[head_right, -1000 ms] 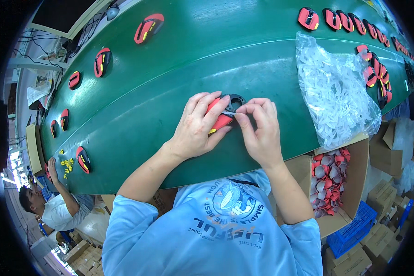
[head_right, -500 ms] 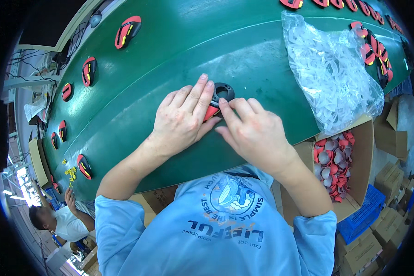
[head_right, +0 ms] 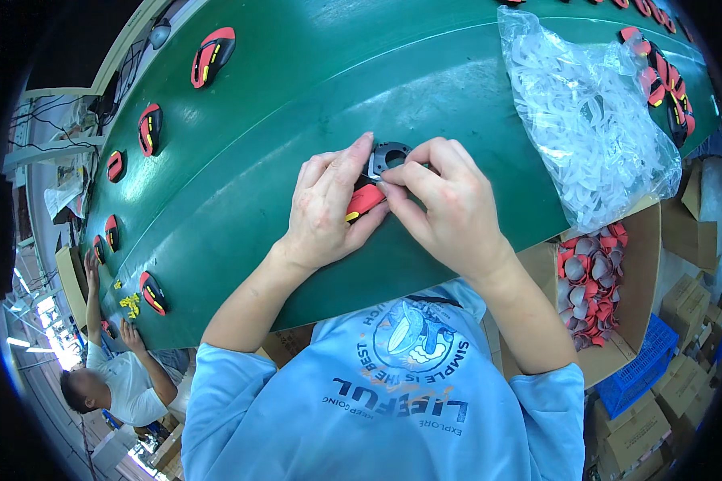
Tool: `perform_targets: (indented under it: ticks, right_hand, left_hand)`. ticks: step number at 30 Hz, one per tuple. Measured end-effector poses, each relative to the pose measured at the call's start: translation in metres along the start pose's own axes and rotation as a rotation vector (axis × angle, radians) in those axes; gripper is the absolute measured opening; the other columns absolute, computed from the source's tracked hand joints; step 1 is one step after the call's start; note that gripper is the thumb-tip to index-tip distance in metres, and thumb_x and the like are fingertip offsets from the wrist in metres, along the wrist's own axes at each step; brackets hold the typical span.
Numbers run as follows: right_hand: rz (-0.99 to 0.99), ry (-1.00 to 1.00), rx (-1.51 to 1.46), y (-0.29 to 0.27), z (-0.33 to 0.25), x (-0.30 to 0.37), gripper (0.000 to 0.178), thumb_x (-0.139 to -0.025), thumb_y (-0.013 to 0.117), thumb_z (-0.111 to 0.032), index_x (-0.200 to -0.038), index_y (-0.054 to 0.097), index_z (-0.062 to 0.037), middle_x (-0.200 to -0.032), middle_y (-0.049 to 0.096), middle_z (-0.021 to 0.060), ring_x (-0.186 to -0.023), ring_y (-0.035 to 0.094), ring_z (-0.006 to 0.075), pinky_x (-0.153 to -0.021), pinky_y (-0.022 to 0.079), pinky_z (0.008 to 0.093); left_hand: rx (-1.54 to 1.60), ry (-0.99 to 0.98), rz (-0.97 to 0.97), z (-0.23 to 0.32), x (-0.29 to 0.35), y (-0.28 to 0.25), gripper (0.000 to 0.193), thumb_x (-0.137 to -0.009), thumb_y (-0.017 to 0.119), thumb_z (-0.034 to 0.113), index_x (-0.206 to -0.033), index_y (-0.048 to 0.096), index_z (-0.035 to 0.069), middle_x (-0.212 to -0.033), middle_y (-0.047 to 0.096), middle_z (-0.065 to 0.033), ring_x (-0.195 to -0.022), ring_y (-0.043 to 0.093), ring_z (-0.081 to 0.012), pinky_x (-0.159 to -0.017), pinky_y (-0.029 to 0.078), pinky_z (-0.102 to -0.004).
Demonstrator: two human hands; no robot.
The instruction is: The person assembles computer mice on a conveyor belt by taking mouse bodies and plastic covers from a box, fitting the covers onto the mouse bodies by hand, and sliding the assembled mice along the conveyor belt.
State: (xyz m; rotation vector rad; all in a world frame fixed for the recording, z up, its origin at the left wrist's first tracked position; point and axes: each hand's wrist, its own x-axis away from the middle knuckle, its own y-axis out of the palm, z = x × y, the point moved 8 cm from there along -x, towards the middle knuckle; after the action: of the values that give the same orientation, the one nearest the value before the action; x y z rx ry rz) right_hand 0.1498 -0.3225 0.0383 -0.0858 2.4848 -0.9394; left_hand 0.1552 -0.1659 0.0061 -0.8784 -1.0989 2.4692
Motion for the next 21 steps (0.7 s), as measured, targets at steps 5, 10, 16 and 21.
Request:
perform_targets:
  ticks: [5,10,16,21]
  right_hand:
    - [-0.035,0.048,0.072,-0.003,-0.002,0.004,0.017,-0.087,0.084,-0.012,-0.103,0.08,-0.007,-0.083,0.063,0.0062,-0.078,0.068,0.0245,-0.065,0.056,0.0401]
    - [-0.316,-0.111,0.387,0.004,-0.025,0.007,0.039,-0.089,0.083,-0.022,-0.123,0.078,-0.0023,-0.09,0.068,0.0036,-0.08,0.07,0.0203,-0.059,0.058,0.0345]
    - [-0.162,-0.109,0.216,0.002,0.008,0.004,0.028,-0.091,0.082,-0.019,-0.114,0.079,-0.0031,-0.089,0.072,0.006,-0.075,0.071,0.0208,-0.061,0.058,0.0344]
    - [-0.098,0.179,-0.086,0.002,0.018,0.0,0.013,-0.091,0.084,-0.015,-0.096,0.078,-0.0038,-0.089,0.074,0.0088,-0.065,0.069,0.0245,-0.058,0.055,0.0345]
  left_hand:
    - [-0.169,0.092,0.004,0.007,0.0,0.003,0.074,-0.079,0.089,0.022,-0.147,0.065,0.004,-0.15,0.066,-0.019,-0.112,0.07,-0.0329,-0.093,0.058,-0.0433]
    - [-0.229,0.127,-0.106,0.005,-0.008,-0.001,0.077,-0.08,0.088,0.028,-0.149,0.064,0.004,-0.155,0.062,-0.0185,-0.11,0.07,-0.0317,-0.091,0.059,-0.0423]
    - [-0.211,0.106,-0.099,0.002,-0.011,0.003,0.079,-0.084,0.088,0.031,-0.151,0.06,0.0,-0.152,0.064,-0.0191,-0.111,0.069,-0.0332,-0.097,0.055,-0.0427]
    - [-0.05,-0.035,-0.007,-0.004,0.0,0.0,0.079,-0.084,0.089,0.027,-0.15,0.059,-0.004,-0.146,0.067,-0.0204,-0.114,0.068,-0.0345,-0.1,0.053,-0.0442]
